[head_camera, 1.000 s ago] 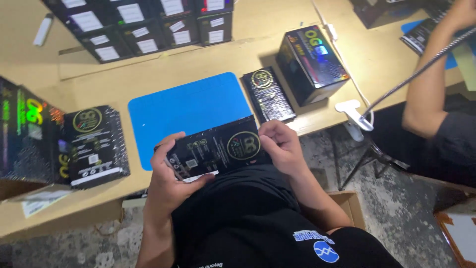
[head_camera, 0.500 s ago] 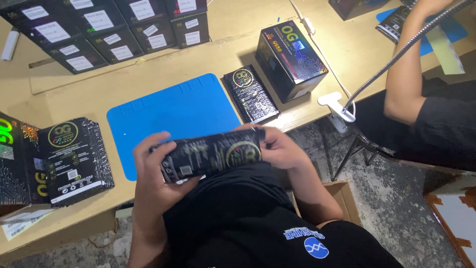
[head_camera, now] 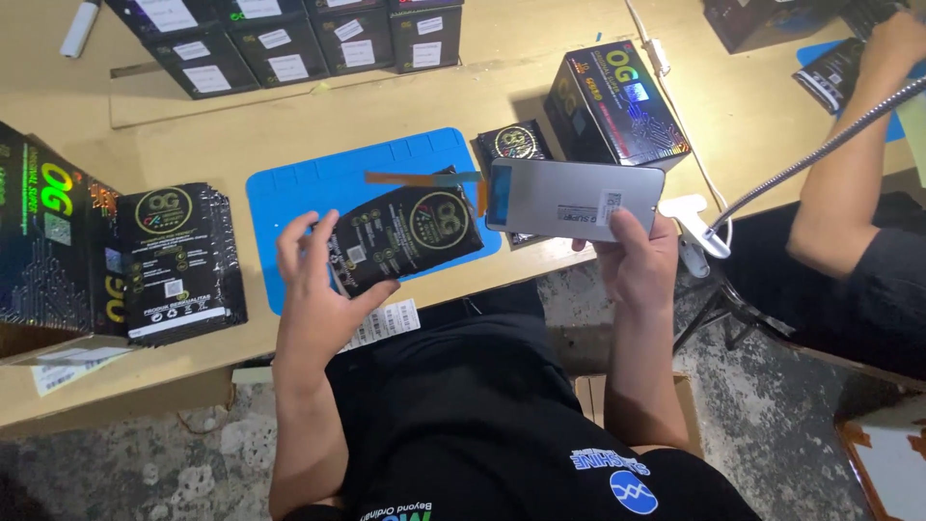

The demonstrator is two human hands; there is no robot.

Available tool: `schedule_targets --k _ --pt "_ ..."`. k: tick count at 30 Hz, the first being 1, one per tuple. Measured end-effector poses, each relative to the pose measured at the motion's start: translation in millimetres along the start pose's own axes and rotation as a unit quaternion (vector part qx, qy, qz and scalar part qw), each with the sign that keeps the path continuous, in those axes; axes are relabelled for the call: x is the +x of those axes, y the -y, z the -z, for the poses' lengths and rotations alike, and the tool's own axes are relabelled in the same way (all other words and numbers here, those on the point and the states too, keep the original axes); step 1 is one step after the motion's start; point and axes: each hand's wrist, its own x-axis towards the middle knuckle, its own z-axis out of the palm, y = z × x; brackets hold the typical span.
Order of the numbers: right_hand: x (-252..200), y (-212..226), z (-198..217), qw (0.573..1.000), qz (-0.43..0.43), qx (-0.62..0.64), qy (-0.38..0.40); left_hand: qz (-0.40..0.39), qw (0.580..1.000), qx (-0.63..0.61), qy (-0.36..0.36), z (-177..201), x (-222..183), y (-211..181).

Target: Inspecting mobile phone replacement screens and removing protective films at a workbench.

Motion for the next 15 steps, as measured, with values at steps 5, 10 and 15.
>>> schedule_targets --k 5,10,15 --pt "1 -14 15 1.0 0.002 -0.005 0.008 0.053 0.992 0.09 0.066 -9 5 11" --pt "1 -26 31 1.0 -0.004 0.009 0.019 0.04 0.983 0.147 0.099 -15 5 13" --pt "5 -19 4 0.997 -0.03 0.072 0.011 0.038 0.964 0.258 0.055 -31 3 24"
